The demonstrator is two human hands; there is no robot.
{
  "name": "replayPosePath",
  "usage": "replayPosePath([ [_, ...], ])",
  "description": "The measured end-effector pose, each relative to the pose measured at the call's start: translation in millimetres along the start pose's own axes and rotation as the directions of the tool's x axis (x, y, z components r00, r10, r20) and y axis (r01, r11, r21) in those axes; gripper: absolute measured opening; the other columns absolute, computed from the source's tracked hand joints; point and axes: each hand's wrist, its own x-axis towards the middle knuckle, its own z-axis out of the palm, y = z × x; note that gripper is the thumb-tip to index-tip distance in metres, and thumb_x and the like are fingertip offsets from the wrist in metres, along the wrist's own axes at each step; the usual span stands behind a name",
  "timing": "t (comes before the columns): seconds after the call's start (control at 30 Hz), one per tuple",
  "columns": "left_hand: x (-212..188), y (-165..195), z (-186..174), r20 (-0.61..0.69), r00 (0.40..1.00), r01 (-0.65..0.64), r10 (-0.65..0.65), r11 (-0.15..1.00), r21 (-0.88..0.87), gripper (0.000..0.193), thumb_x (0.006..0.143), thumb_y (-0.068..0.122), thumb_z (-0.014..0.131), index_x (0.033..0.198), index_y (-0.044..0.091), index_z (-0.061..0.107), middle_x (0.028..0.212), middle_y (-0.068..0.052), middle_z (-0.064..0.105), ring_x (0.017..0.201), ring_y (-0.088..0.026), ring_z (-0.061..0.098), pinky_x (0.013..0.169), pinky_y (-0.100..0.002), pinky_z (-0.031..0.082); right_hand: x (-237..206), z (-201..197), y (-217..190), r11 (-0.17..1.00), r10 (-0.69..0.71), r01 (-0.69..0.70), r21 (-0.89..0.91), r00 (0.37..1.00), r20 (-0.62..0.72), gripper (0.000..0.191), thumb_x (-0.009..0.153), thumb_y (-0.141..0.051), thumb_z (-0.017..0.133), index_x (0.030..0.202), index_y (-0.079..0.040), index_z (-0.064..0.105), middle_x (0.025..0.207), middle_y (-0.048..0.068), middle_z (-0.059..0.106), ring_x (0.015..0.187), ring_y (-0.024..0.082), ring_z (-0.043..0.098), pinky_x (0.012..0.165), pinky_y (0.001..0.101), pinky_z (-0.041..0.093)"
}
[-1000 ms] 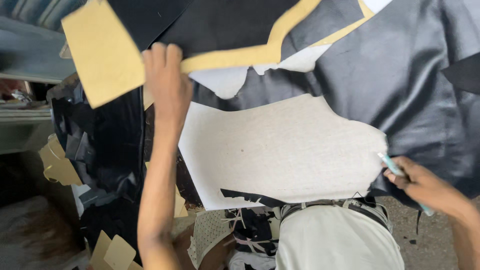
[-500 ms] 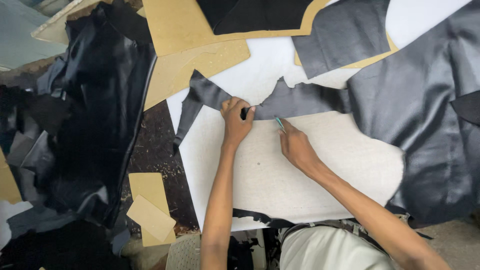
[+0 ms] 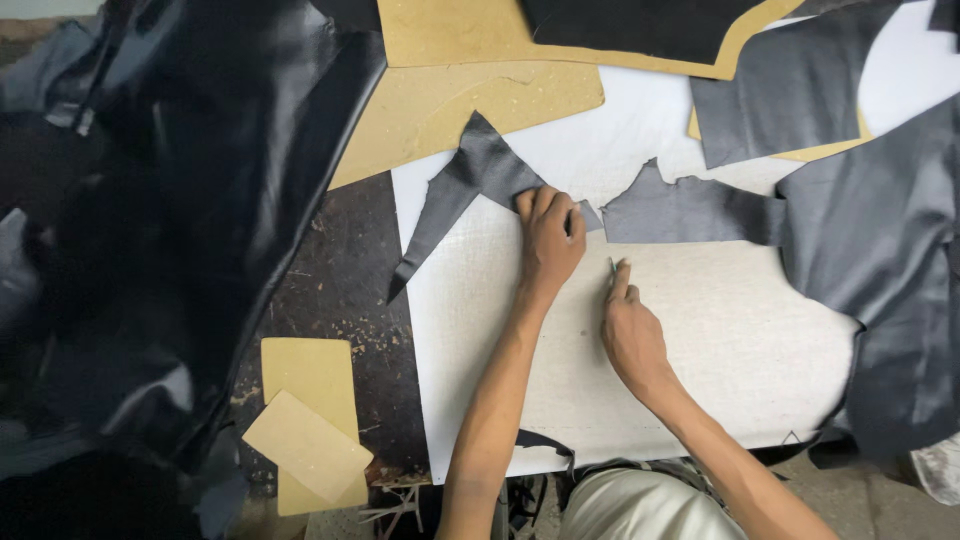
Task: The person lays a large sheet of black leather on a work table, places a cardboard pattern on top, and traces the outline with a marker. The person then cuts the leather along the traced line using a utility knife, removes the pattern, and repeats the process with a second pattern.
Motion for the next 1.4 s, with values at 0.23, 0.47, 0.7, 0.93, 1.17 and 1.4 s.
replayPosePath([
  [0.23, -60.0, 49.5, -25.8, 0.313, 0.950, 0.124, -0.013, 0.933, -0.337, 0.012, 0.089, 0.013, 0.075, 0.090, 0.005, 0.067, 0.098, -0.009, 0.062, 0.100, -0.031, 0.053, 0.092, -0.043, 0.043, -67.0, -21.1, 81.3, 0.607, 0.343, -0.425, 0.672, 0.902, 0.260, 0.038, 0.108, -0.025, 0.050, 0.135, 0.000, 0.061, 0.079, 0.017, 0.069, 0.066, 0.023, 0.065, 0.058, 0.0330, 0.053],
  [0.47, -118.5, 78.9, -54.7, 0.299, 0.945, 0.192, -0.136, 0.967, -0.166, 0.035, 0.093, 0.009, 0.069, 0.127, 0.005, 0.063, 0.141, -0.014, 0.054, 0.135, -0.035, 0.053, 0.116, -0.042, 0.042, -131.9, -7.5, 134.6, 0.283, 0.498, -0.432, 0.856, 0.829, 0.254, 0.042, 0.110, -0.037, 0.044, 0.115, -0.002, 0.067, 0.094, 0.005, 0.073, 0.085, 0.015, 0.071, 0.062, 0.0262, 0.051],
  [0.7, -98.8, 41.7, -111.0, 0.099, 0.945, 0.221, -0.311, 0.835, 0.504, 0.041, 0.086, 0.024, 0.077, 0.115, -0.002, 0.066, 0.115, -0.018, 0.061, 0.109, -0.035, 0.053, 0.096, -0.048, 0.038, -115.2, -8.4, 114.0, 0.641, 0.509, -0.446, 0.625, 0.856, 0.090, 0.043, 0.088, -0.037, 0.078, 0.111, -0.001, 0.070, 0.078, 0.011, 0.066, 0.067, 0.019, 0.060, 0.059, 0.0309, 0.047],
  [0.93, -142.8, 92.7, -111.1, 0.217, 0.692, 0.608, -0.689, 0.718, 0.339, 0.028, 0.094, 0.024, 0.067, 0.080, 0.001, 0.064, 0.062, -0.015, 0.057, 0.053, -0.023, 0.050, 0.057, -0.037, 0.041, -85.5, -9.2, 151.3, 0.694, 0.307, -0.320, 0.645, 0.942, 0.137, 0.030, 0.081, -0.024, 0.088, 0.092, -0.003, 0.069, 0.070, 0.002, 0.059, 0.061, 0.013, 0.049, 0.057, 0.0293, 0.039],
  [1.17, -221.9, 171.1, -87.6, 0.277, 0.529, 0.778, -0.802, 0.589, 0.218, 0.036, 0.097, 0.027, 0.068, 0.073, 0.001, 0.061, 0.062, -0.007, 0.059, 0.057, -0.018, 0.052, 0.059, -0.033, 0.044, -100.3, -19.7, 206.1, 0.601, 0.200, -0.334, 0.726, 0.942, 0.268, 0.020, 0.084, -0.018, 0.083, 0.094, -0.006, 0.071, 0.070, 0.002, 0.059, 0.063, 0.013, 0.051, 0.060, 0.0289, 0.041],
  [1.4, -219.4, 232.0, -37.9, 0.232, 0.972, 0.040, -0.041, 0.999, 0.010, 0.016, 0.077, 0.005, 0.076, 0.074, 0.003, 0.060, 0.132, -0.038, 0.054, 0.110, -0.043, 0.056, 0.090, -0.043, 0.047, -134.7, -66.3, 176.6, 0.384, -0.335, -0.045, 0.922, 0.924, 0.184, 0.021, 0.089, -0.019, 0.077, 0.106, -0.007, 0.079, 0.097, 0.005, 0.080, 0.090, 0.016, 0.073, 0.087, 0.0309, 0.057],
])
